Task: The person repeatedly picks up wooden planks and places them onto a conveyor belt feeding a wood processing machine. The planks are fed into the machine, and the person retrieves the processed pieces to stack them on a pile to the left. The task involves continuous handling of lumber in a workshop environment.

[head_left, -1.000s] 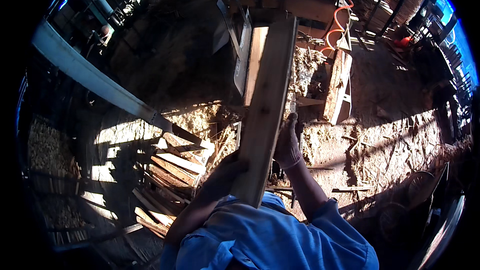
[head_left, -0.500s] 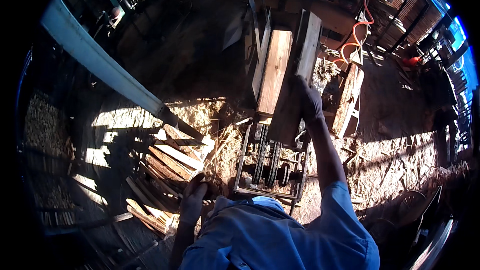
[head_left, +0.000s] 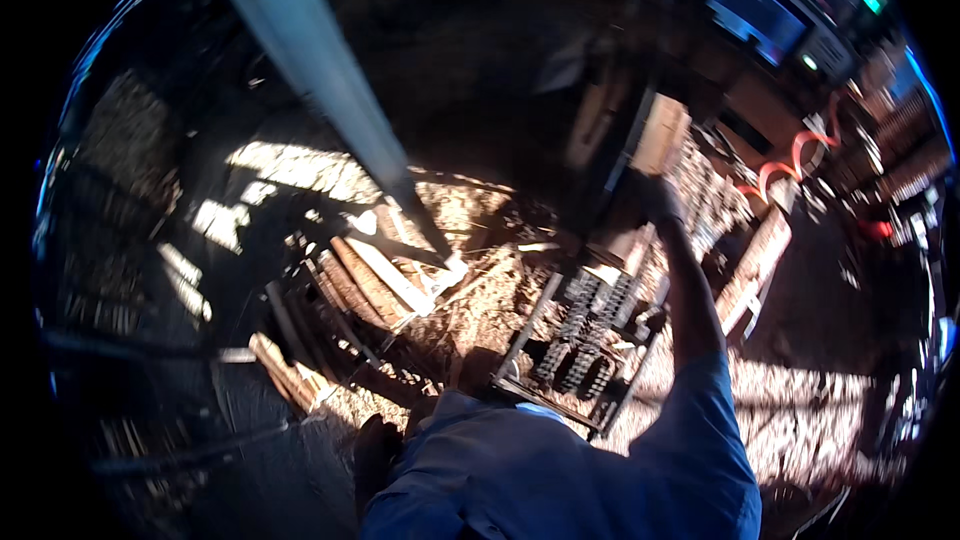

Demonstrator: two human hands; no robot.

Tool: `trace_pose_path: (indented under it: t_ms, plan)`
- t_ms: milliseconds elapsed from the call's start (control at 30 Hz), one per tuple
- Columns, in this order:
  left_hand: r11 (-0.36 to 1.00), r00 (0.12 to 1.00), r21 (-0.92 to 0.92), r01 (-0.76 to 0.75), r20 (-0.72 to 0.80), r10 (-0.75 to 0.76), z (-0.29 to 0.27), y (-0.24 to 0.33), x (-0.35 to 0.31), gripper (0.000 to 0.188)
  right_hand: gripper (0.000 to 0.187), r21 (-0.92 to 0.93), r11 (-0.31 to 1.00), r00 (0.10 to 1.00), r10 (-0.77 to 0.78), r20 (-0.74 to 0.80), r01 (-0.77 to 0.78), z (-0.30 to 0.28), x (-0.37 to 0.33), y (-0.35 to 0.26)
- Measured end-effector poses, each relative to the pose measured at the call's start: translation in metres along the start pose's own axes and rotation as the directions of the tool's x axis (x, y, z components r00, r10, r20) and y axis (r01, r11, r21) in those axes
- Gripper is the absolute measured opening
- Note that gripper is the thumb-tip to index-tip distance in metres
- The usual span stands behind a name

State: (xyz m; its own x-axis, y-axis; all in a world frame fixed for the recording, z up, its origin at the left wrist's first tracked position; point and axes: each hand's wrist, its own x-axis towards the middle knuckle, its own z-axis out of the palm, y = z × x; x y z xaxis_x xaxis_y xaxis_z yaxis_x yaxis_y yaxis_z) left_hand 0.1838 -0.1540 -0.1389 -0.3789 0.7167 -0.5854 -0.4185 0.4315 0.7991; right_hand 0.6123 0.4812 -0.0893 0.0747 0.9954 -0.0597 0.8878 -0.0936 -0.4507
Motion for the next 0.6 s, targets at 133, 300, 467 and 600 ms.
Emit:
trace_pose_path:
  t_ms: [133,300,467,600]
  plan:
    - [0.995,0.965,0.035,0.096,-0.25,-0.084,0.035,0.046,0.005,0.017,0.07,-0.048,0.999,0.998,0.005,-0.058,-0.007,0.01,0.003,0.022]
    - [0.992,0.97,-0.087,0.089,-0.221,-0.106,0.052,0.071,0.017,0.021,0.087,0.235,0.97,0.997,0.077,-0.024,-0.069,-0.012,-0.009,-0.005]
    - [0.986,0.972,-0.134,0.094,-0.201,-0.12,0.031,0.036,0.032,0.022,0.072,0.013,1.0,0.992,0.016,-0.123,-0.015,-0.008,-0.001,0.004]
    - [0.998,0.964,0.038,0.051,-0.264,-0.039,-0.006,0.014,0.021,0.02,0.078,-0.103,0.986,0.932,-0.157,-0.327,0.13,0.005,-0.065,0.007]
